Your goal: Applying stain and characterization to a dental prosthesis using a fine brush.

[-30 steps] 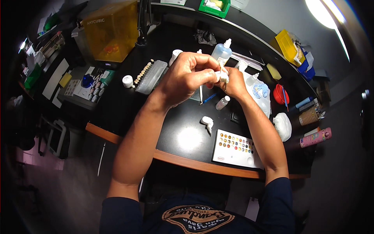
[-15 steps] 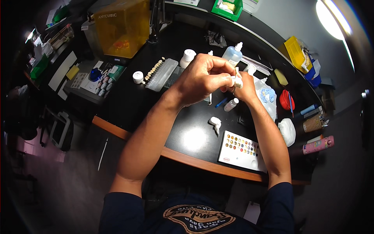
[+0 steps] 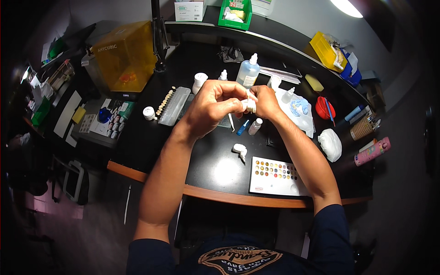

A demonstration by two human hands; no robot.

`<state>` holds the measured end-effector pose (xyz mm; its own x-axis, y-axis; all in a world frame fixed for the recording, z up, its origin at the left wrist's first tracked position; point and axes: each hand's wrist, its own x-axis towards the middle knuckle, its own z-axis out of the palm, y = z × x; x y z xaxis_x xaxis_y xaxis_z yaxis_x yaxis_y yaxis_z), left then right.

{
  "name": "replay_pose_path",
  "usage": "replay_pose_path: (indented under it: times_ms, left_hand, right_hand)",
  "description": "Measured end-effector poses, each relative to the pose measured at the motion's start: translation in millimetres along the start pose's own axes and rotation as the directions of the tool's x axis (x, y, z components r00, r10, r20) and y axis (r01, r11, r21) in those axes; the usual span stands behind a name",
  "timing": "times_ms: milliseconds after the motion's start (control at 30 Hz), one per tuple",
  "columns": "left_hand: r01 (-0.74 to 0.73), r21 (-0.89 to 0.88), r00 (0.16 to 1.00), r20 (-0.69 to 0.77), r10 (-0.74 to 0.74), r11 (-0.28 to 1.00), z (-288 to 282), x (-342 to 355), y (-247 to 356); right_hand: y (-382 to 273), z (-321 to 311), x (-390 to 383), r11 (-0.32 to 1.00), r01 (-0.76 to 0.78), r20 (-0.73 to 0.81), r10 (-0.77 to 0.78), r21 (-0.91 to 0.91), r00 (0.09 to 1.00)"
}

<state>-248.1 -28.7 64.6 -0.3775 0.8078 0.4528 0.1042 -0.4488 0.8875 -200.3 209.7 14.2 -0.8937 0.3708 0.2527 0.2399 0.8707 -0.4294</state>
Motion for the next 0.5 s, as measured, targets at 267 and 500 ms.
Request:
replay_pose_path:
  times_ms: [267,500]
  left_hand:
    - [0.012,-0.009,1.0,-0.023,-0.012,1.0,1,-1,0]
    - [0.0,-0.038,0.999,-0.033,-0.002,0.999,-5,-3,-4]
  right_hand:
    - [-16,-10,-9,0.996,-0.08,0.036,0.081,-0.033,0.996]
    - [-8,-14,-11,0.988,-0.003,-0.017,0.006,0.154,1.0]
